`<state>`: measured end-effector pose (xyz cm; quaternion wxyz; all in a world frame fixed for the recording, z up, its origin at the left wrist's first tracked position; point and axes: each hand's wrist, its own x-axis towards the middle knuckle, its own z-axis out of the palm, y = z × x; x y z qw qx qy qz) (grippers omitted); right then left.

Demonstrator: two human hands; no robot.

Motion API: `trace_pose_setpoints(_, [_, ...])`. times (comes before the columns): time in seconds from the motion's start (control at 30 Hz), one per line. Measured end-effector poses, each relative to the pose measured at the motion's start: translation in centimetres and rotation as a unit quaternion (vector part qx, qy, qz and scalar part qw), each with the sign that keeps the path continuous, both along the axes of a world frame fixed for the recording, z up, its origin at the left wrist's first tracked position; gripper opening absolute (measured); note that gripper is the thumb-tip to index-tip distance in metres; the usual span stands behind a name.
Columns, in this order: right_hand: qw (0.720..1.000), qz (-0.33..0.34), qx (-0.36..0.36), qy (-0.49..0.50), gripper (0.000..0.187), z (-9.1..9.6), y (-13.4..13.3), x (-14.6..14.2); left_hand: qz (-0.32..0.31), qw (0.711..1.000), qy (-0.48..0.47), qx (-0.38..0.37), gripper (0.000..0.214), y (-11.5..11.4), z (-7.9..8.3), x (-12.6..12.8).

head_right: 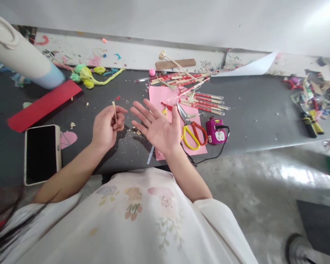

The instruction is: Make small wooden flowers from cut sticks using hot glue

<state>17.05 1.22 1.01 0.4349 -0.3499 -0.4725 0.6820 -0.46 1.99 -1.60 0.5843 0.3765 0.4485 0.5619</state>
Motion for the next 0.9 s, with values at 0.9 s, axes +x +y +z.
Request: trace_pose_setpoints(0.9, [0.991,-0.123,-0.045,0.037,0.040,-1.3,-1.2,-0.2,-0.037,0.999,0.017,0.030,0.033,-0.7,0.0,0.3])
